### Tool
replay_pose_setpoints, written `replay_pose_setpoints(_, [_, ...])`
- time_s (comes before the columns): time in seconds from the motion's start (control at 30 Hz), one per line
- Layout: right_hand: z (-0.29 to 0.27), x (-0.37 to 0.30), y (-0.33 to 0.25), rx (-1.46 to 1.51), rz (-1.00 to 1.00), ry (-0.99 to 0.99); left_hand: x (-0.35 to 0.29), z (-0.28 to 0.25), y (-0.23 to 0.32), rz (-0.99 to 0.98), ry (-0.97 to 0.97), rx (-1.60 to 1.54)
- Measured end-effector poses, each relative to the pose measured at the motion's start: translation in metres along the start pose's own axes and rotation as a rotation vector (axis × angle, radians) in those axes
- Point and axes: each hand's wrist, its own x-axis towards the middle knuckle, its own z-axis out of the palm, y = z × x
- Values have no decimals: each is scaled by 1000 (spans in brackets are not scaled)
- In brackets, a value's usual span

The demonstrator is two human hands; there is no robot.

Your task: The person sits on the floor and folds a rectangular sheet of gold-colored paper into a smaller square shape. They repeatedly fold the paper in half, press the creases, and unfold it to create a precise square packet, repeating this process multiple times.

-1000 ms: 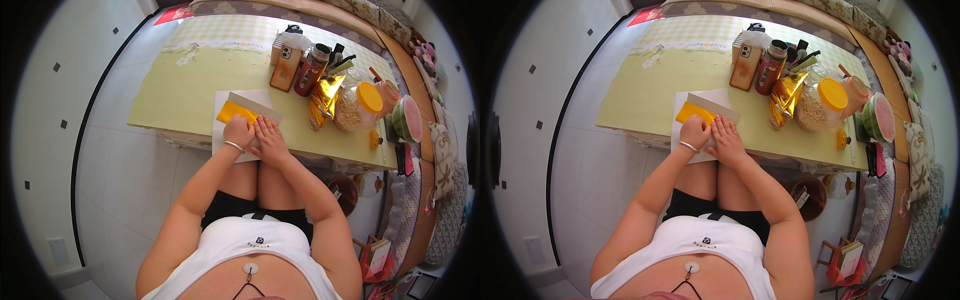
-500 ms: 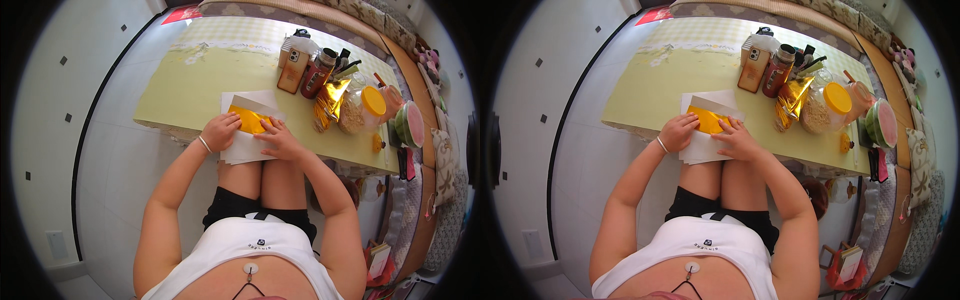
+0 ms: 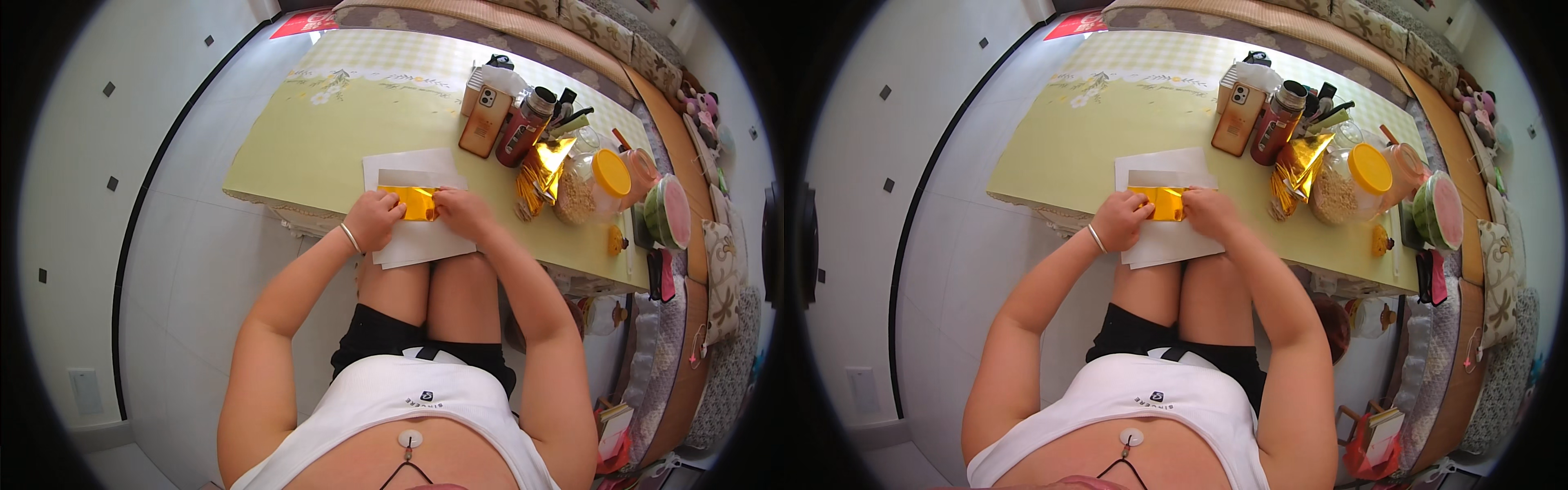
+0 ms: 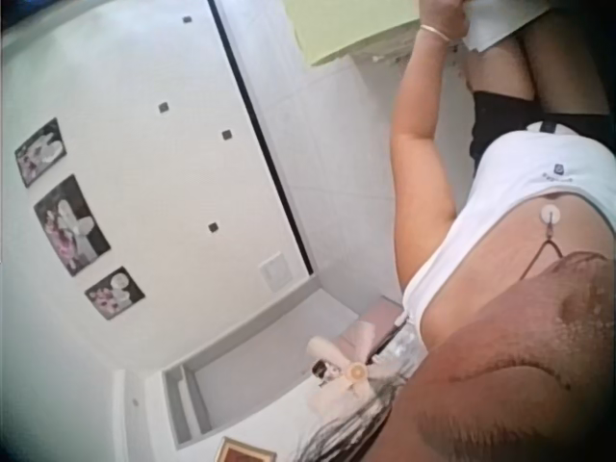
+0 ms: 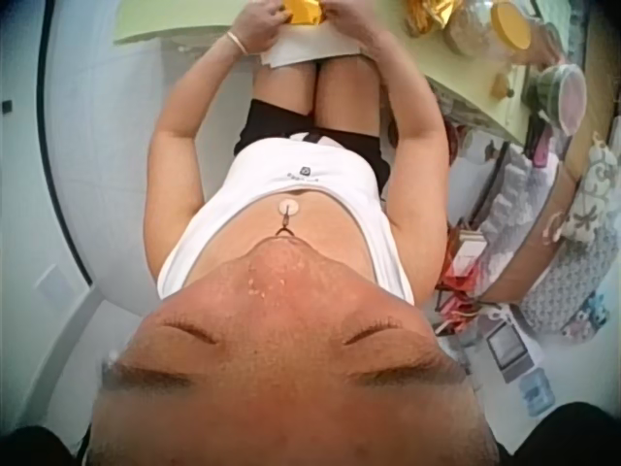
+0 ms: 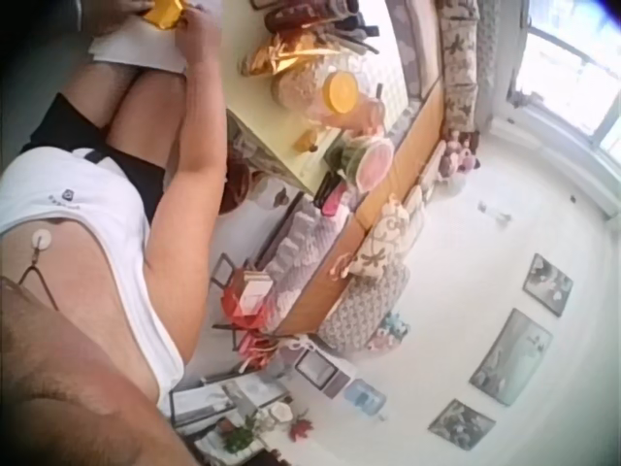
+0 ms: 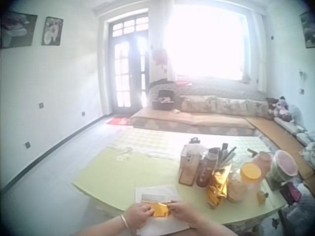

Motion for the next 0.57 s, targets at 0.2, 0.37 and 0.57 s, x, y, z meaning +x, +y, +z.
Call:
replay_pose_setpoints(0.2, [64,-17,-22,-236,-220,469,-2,11,-10,59,229,99])
replay_pose_setpoints(0.37, [63,-13,-12,-162,-270,464,-3,-5,4,27,232,-64])
replay_pose_setpoints(0.57, [66,-20,-9,40,-235,518,-14,3,10,-233,315,-379])
